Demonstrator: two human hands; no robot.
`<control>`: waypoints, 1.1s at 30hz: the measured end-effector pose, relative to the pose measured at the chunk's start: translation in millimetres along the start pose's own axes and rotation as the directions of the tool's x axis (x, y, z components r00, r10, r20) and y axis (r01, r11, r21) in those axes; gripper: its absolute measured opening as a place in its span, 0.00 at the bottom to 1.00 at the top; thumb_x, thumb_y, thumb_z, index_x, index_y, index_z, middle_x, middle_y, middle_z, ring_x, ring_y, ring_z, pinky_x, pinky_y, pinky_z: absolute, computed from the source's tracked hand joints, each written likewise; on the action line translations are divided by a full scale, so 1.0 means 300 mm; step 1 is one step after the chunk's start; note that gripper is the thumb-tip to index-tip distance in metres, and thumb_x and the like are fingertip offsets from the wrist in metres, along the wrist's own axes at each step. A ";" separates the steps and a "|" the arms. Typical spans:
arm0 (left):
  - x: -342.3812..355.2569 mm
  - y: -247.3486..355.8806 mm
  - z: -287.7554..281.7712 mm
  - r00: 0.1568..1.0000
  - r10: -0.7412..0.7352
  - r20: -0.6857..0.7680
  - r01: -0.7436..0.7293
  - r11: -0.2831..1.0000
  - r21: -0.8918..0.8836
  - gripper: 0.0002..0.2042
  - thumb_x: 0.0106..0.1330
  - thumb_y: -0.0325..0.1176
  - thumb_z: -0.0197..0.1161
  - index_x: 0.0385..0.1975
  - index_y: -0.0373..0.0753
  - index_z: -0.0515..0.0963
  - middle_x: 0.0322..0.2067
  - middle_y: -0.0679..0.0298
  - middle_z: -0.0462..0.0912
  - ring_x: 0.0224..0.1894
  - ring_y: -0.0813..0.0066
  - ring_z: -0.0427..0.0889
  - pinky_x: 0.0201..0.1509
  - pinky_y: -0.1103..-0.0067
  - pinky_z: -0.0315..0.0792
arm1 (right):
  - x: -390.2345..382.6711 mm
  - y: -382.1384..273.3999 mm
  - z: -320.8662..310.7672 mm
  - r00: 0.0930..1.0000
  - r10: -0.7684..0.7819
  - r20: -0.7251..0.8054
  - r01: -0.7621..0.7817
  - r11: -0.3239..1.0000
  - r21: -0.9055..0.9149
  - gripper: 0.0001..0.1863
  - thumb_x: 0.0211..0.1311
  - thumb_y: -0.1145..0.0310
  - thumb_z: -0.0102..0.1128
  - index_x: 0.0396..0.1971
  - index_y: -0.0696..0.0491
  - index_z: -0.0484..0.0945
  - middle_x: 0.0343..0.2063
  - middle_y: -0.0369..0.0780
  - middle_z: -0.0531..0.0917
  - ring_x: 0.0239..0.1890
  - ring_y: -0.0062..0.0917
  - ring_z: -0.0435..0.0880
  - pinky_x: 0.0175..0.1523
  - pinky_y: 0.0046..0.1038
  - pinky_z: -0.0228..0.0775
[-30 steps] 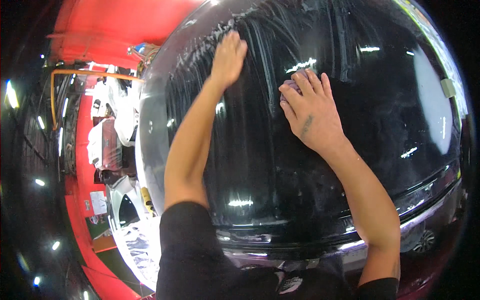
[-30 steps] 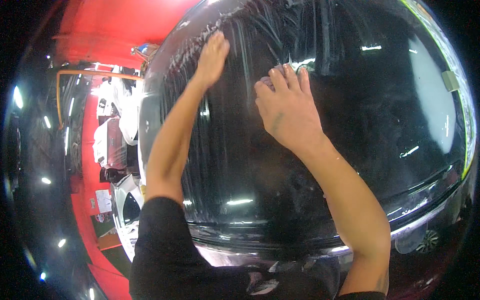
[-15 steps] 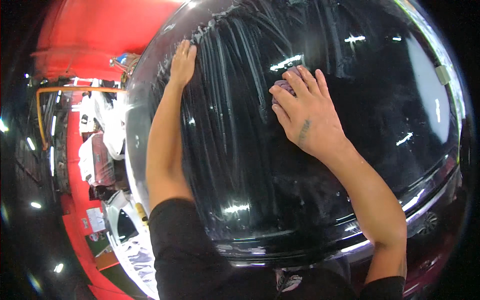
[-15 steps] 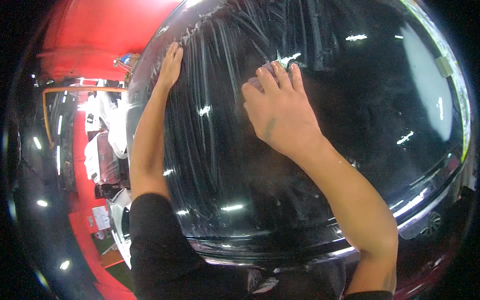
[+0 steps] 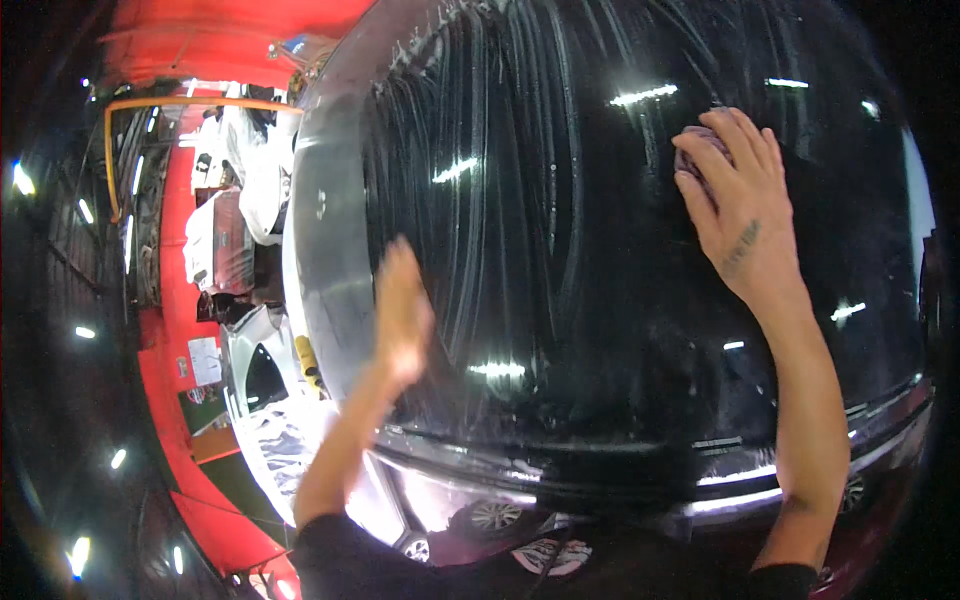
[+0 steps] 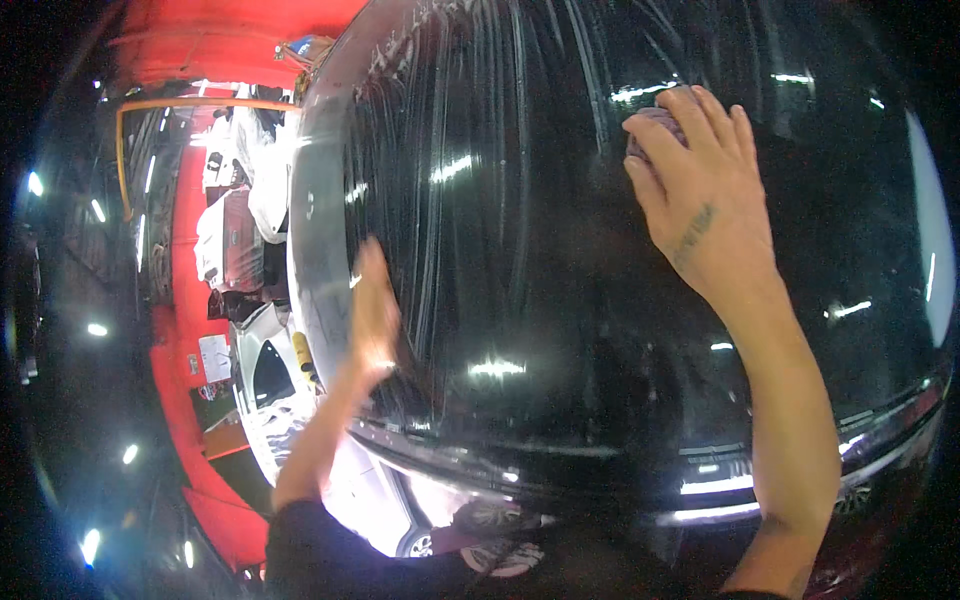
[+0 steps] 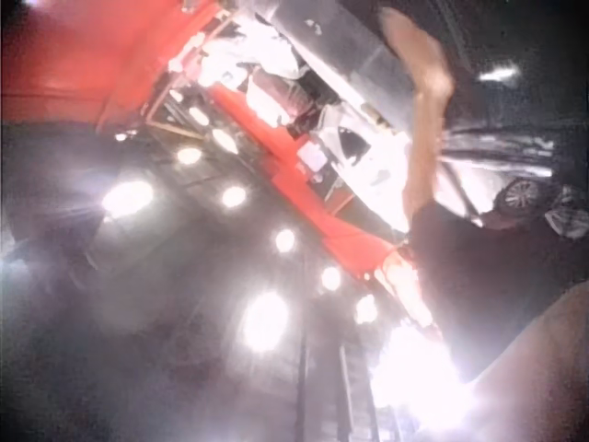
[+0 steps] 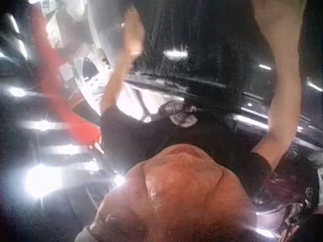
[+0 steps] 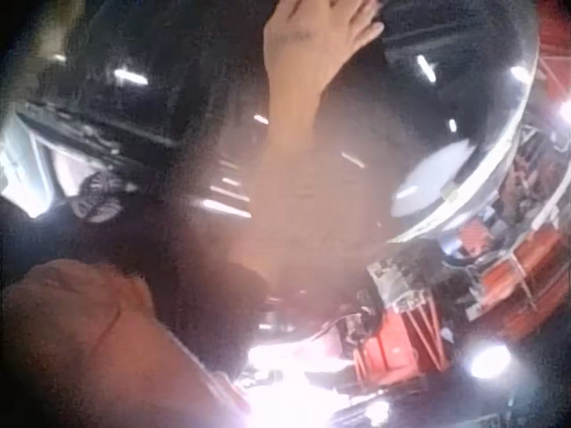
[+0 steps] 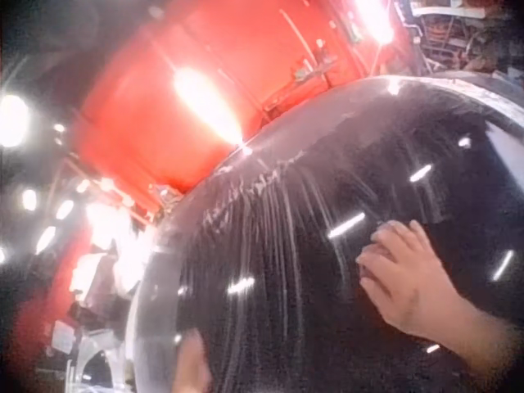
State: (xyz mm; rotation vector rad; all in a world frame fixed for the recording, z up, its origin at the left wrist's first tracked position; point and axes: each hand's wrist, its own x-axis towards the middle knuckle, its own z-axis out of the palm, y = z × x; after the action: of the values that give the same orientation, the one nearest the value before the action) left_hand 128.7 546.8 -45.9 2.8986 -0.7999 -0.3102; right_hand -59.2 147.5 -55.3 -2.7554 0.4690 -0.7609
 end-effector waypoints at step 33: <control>-0.377 -0.095 -0.016 0.951 0.308 -0.006 -0.308 0.950 0.046 0.38 0.78 0.42 0.47 0.81 0.28 0.45 0.82 0.44 0.42 0.84 0.44 0.39 0.86 0.55 0.35 | 0.007 0.025 -0.038 0.997 -0.069 -0.042 0.068 0.997 -0.021 0.16 0.73 0.64 0.60 0.57 0.52 0.81 0.62 0.45 0.78 0.70 0.43 0.73 0.77 0.51 0.59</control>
State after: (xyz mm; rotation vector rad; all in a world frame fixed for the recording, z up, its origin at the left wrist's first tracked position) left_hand 49.0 629.9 -27.4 2.7507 -1.2512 -0.2420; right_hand -65.4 138.1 -47.2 -2.7907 0.3941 -0.8366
